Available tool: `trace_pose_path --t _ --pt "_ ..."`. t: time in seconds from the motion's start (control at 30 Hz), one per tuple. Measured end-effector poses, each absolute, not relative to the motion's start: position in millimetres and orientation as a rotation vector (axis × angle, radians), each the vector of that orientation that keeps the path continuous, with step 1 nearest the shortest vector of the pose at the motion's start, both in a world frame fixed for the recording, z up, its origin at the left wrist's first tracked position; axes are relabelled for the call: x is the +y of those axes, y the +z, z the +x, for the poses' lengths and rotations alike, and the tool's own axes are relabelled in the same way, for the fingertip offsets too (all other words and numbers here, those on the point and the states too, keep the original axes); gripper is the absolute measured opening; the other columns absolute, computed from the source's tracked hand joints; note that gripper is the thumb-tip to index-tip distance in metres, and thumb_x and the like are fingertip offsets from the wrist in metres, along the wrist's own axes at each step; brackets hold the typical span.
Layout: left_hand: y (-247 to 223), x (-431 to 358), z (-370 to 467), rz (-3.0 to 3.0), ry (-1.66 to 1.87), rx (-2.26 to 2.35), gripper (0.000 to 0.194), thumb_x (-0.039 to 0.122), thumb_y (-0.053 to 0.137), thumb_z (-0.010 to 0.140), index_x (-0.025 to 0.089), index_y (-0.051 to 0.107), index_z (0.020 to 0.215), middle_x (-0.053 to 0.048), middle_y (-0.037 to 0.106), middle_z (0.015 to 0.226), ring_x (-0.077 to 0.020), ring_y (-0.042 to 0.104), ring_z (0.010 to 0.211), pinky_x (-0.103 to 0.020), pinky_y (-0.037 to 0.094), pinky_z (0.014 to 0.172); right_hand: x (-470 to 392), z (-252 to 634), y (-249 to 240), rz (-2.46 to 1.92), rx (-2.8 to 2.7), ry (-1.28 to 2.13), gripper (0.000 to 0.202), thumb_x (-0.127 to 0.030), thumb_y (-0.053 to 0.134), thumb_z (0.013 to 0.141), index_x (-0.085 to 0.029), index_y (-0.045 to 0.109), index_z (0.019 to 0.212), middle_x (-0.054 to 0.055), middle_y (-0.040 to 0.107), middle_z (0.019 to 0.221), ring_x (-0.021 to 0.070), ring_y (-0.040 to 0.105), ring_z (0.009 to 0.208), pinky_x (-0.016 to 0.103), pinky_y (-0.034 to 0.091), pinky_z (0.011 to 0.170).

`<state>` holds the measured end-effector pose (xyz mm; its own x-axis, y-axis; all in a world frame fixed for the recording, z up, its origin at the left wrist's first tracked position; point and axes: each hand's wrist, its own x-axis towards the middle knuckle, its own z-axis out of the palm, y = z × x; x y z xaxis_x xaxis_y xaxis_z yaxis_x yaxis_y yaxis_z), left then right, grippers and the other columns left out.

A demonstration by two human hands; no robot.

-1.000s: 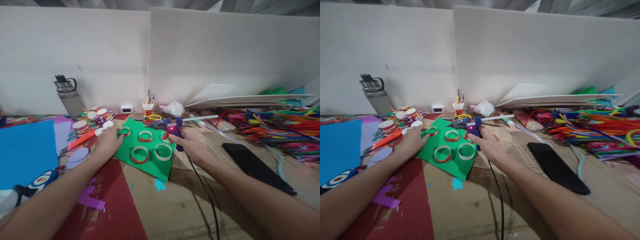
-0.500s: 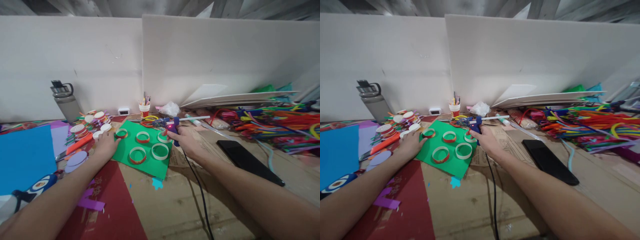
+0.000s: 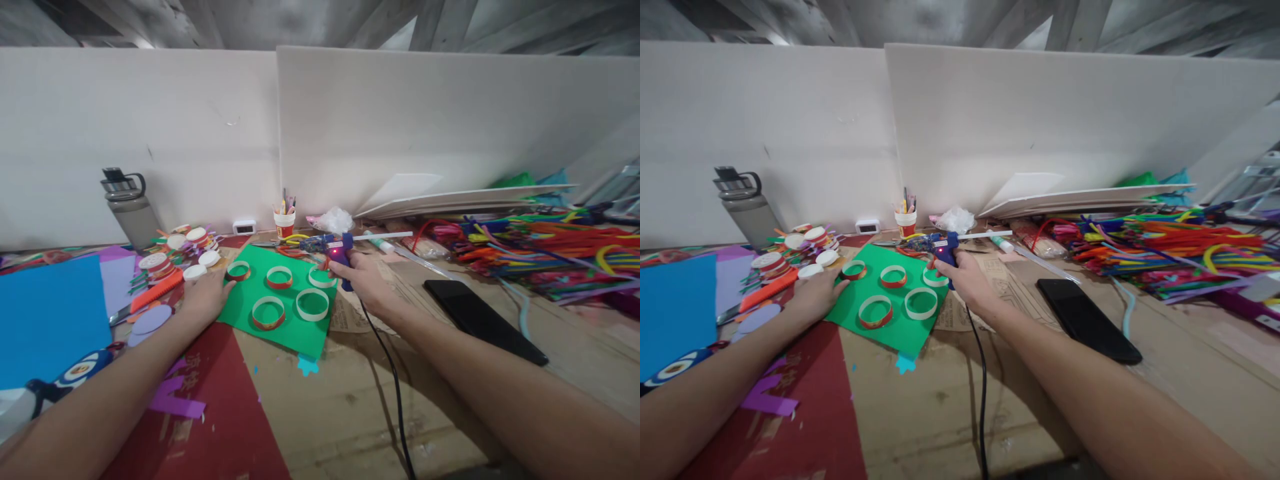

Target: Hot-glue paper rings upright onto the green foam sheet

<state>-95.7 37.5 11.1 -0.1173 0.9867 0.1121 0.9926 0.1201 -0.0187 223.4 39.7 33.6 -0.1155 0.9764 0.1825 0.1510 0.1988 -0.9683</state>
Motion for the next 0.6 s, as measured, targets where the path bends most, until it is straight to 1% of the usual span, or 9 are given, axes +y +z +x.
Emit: trace_pose_path --t 0.07,0.17,0.3,0.43,0.53,0.6 --pt "10 37 -99 -2.033 -0.093 -2.253 0.048 0.043 0.037 0.096 0.016 0.053 0.133 -0.021 0.062 0.131 -0.0394 0.056 0.122 -0.057 0.042 0.096 39 223 32 -1.09 -1.465 1.073 0.025 -0.035 0.066 0.079 -0.02 0.066 0.098 0.005 0.073 0.095 0.0198 0.067 0.084 0.031 0.052 0.074" --pt "8 37 -103 -2.063 -0.114 -2.204 0.052 0.042 0.04 0.096 0.016 0.047 0.141 -0.021 0.057 0.14 -0.0388 0.051 0.129 -0.054 0.041 0.1 40 223 30 -1.062 -1.46 1.092 0.029 -0.035 0.066 0.079 -0.019 0.064 0.104 0.006 0.073 0.101 0.02 0.067 0.087 0.033 0.052 0.077" --pt "7 39 -108 -2.151 -0.117 -2.152 0.058 0.041 0.04 0.096 0.017 0.04 0.148 -0.018 0.047 0.15 -0.0381 0.047 0.135 -0.052 0.04 0.104 41 225 31 -1.124 -1.513 1.057 0.027 -0.037 0.062 0.082 -0.019 0.062 0.103 0.006 0.072 0.094 0.0183 0.065 0.079 0.029 0.051 0.068" --pt "5 43 -113 -2.309 -0.121 -2.067 0.057 0.04 0.038 0.097 0.018 0.039 0.15 -0.015 0.043 0.154 -0.035 0.045 0.137 -0.048 0.036 0.11 38 226 36 -1.139 -1.587 1.01 0.024 -0.037 0.058 0.084 -0.018 0.062 0.099 0.006 0.072 0.093 0.0159 0.063 0.075 0.026 0.046 0.062" --pt "3 46 -116 -2.413 -0.126 -1.986 0.064 0.046 0.038 0.097 0.018 0.033 0.153 -0.013 0.041 0.156 -0.0345 0.044 0.138 -0.045 0.035 0.112 35 227 40 -1.143 -1.62 0.976 0.023 -0.036 0.058 0.084 -0.018 0.062 0.097 0.006 0.072 0.092 0.0145 0.061 0.072 0.025 0.044 0.06" --pt "2 49 -118 -2.444 -0.12 -1.952 0.074 0.053 0.04 0.095 0.017 0.023 0.157 -0.014 0.038 0.157 -0.036 0.044 0.138 -0.045 0.036 0.111 34 228 41 -1.13 -1.628 0.965 0.022 -0.036 0.059 0.084 -0.018 0.062 0.096 0.005 0.072 0.091 0.0138 0.06 0.071 0.025 0.043 0.06"
